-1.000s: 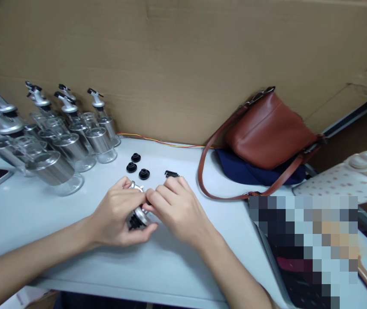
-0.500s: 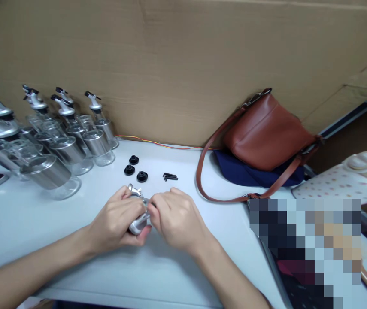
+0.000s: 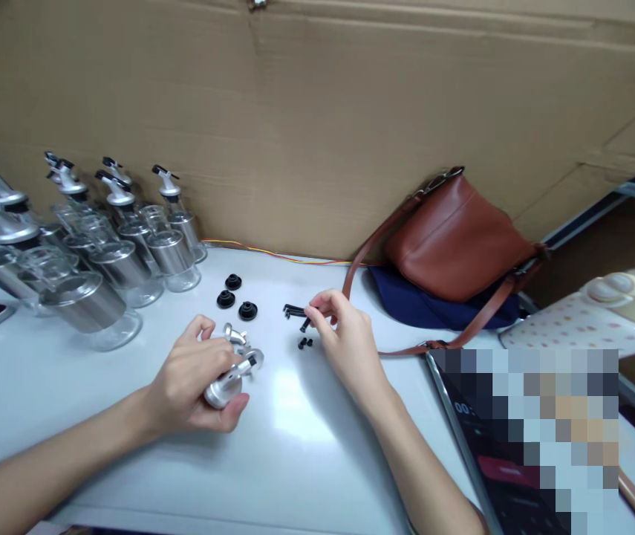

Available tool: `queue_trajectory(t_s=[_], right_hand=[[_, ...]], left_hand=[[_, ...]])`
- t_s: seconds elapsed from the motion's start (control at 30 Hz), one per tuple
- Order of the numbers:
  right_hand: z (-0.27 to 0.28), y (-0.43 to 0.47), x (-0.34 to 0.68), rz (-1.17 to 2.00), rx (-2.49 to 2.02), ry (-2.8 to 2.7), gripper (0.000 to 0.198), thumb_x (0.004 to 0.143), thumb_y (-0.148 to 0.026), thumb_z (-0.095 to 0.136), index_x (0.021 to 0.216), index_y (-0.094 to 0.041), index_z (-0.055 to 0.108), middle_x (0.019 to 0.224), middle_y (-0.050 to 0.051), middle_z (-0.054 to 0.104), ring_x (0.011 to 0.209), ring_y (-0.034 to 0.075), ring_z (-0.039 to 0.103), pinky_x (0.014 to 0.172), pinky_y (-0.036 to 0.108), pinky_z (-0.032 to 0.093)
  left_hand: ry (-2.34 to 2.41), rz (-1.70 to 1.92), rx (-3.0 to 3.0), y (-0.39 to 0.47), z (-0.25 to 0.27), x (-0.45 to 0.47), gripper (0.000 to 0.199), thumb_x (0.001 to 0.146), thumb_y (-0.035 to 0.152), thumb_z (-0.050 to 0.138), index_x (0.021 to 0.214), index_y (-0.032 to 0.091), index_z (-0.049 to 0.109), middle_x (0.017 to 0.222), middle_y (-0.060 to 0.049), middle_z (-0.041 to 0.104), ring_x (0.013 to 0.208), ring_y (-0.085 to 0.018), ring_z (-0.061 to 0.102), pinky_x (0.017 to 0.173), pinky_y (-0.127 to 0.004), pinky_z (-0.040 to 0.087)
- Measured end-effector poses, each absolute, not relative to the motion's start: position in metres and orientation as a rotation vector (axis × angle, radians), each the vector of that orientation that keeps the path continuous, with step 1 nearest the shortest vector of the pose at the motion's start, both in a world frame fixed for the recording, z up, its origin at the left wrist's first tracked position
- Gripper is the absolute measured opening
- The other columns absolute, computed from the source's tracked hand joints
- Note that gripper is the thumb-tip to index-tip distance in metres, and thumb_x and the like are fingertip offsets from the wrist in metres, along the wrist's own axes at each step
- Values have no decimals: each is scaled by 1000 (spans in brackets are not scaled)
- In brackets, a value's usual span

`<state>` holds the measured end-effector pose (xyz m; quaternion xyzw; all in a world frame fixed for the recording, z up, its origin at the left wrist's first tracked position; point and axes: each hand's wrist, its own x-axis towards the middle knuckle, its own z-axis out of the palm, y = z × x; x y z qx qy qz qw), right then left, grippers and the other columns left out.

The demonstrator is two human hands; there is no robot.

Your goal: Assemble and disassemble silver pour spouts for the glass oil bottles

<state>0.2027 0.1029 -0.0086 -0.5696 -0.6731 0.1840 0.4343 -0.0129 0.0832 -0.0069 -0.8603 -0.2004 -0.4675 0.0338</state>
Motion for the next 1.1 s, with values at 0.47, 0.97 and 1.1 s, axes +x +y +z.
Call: queue_trajectory(t_s=[0.47, 0.97, 1.1], right_hand=[[-29, 118, 217, 232, -1612, -2100, 11, 78, -12, 58, 80, -19, 66, 92, 9, 68, 93, 25, 60, 85, 36, 46], [-27, 108, 208, 247, -1395, -2233, 21, 93, -19, 47, 99, -16, 67, 106, 11, 69, 101, 25, 60, 91, 44, 47], [-10, 96, 196, 222, -1159, -2146, 23, 96, -25, 46, 112, -18, 60, 106, 10, 68, 100, 23, 61, 88, 39, 48]], left_hand=[[-636, -1367, -2650, 90, -11, -17, 12, 81, 21, 47, 69, 18, 45, 51, 6, 52, 45, -9, 39, 61, -30, 29], [-746, -1274, -2681, 92, -12, -17, 9, 82, 21, 46, 73, 19, 46, 53, 6, 55, 45, -9, 41, 64, -31, 34], [-823, -1226, -2733, 95, -16, -18, 4, 84, 21, 47, 81, 19, 46, 62, 4, 62, 48, -11, 45, 68, -32, 37]])
